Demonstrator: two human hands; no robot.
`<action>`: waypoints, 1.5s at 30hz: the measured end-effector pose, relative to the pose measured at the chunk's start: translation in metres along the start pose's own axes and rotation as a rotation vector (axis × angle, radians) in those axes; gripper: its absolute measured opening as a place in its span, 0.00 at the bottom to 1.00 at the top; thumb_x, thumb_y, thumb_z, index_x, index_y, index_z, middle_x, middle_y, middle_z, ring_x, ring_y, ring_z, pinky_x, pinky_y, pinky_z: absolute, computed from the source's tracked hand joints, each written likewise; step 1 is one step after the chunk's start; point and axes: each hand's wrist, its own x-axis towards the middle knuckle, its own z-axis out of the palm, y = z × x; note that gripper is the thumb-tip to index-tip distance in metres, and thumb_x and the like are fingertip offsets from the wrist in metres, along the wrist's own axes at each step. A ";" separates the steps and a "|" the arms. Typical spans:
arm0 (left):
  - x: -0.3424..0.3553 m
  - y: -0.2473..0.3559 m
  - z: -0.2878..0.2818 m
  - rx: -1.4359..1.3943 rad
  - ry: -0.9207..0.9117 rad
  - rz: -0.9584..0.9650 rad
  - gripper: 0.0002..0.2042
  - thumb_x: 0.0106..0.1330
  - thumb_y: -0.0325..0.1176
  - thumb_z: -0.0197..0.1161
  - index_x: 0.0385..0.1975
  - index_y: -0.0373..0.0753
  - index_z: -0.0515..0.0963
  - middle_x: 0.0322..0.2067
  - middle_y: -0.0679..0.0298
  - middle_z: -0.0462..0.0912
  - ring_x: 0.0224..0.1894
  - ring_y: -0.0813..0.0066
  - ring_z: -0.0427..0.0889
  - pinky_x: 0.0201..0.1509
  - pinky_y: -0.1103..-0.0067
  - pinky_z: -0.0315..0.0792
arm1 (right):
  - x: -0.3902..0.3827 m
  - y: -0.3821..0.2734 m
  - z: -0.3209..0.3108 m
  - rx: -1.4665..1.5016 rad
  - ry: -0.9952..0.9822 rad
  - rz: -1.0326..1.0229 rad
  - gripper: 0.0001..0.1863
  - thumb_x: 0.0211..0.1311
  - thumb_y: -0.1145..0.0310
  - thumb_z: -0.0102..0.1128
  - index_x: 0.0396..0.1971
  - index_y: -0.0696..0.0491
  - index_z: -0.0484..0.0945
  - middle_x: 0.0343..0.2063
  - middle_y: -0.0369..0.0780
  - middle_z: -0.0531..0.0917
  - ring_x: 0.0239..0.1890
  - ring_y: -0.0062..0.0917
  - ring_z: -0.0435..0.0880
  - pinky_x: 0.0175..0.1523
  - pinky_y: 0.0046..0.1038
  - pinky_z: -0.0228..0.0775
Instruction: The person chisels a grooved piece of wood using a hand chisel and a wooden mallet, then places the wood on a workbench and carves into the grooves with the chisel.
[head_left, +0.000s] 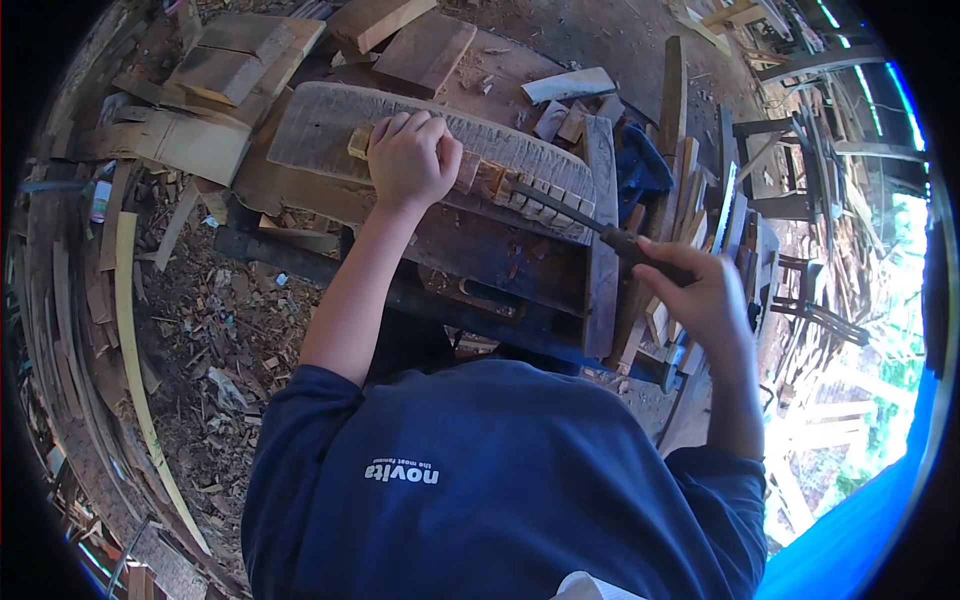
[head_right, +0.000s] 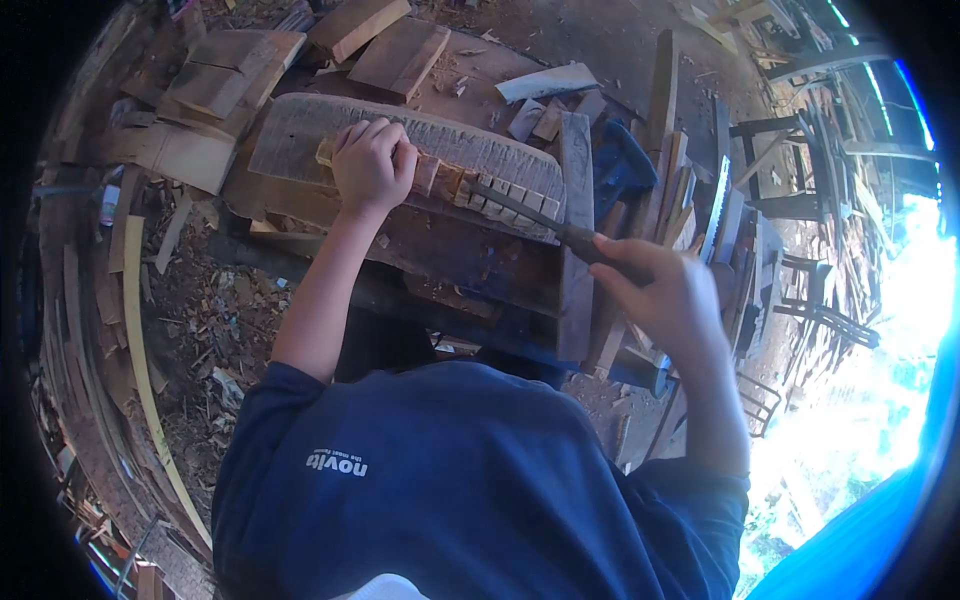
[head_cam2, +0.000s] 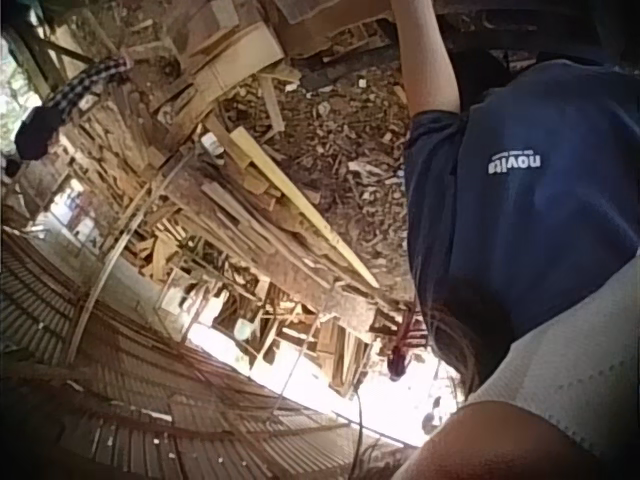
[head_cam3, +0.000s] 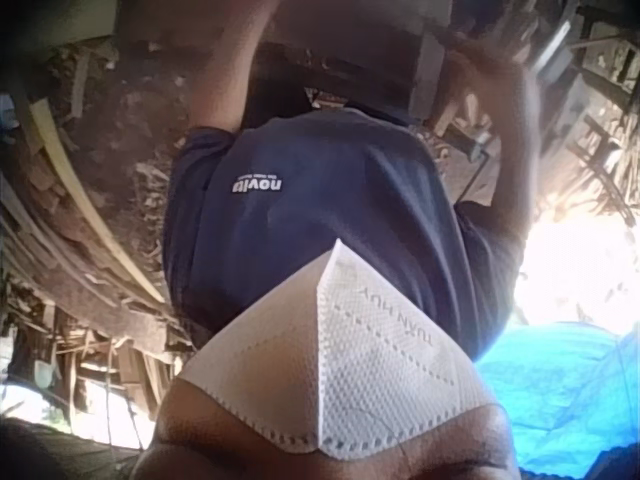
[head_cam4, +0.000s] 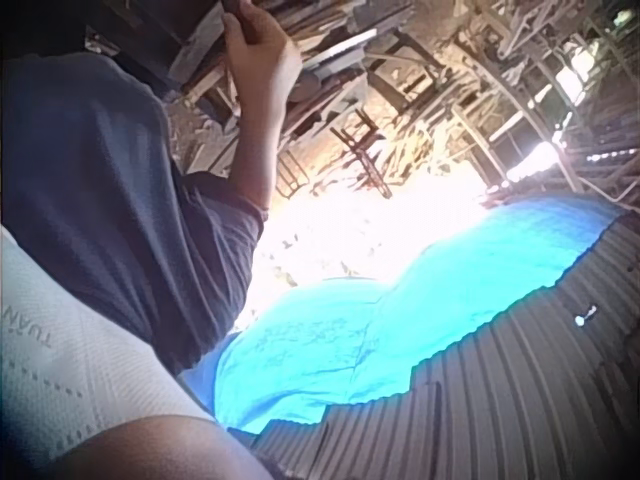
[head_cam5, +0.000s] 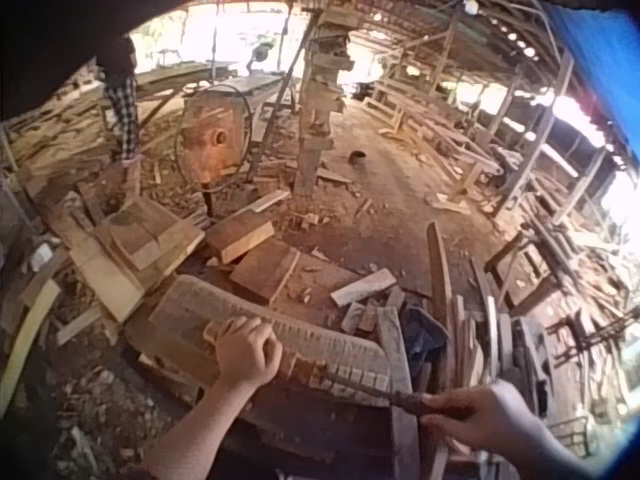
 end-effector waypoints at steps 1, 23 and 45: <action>-0.001 0.000 0.000 0.001 -0.002 -0.004 0.07 0.58 0.35 0.60 0.19 0.43 0.74 0.24 0.65 0.78 0.31 0.61 0.79 0.43 0.68 0.71 | 0.002 -0.008 -0.009 -0.080 -0.002 -0.011 0.16 0.59 0.60 0.73 0.48 0.45 0.89 0.33 0.44 0.90 0.34 0.32 0.91 0.43 0.31 0.80; -0.001 -0.001 -0.002 -0.035 0.083 0.008 0.07 0.56 0.33 0.61 0.19 0.44 0.73 0.23 0.66 0.76 0.31 0.62 0.78 0.43 0.68 0.71 | 0.021 -0.144 -0.034 -0.709 -0.154 -0.359 0.13 0.61 0.64 0.69 0.44 0.50 0.89 0.32 0.45 0.89 0.35 0.41 0.88 0.45 0.39 0.79; -0.003 -0.001 0.004 -0.012 0.090 -0.006 0.05 0.55 0.33 0.60 0.19 0.43 0.74 0.22 0.66 0.76 0.29 0.63 0.77 0.41 0.70 0.71 | -0.009 0.031 0.059 0.317 -0.032 0.335 0.13 0.57 0.70 0.77 0.41 0.58 0.88 0.36 0.41 0.91 0.36 0.22 0.89 0.45 0.27 0.78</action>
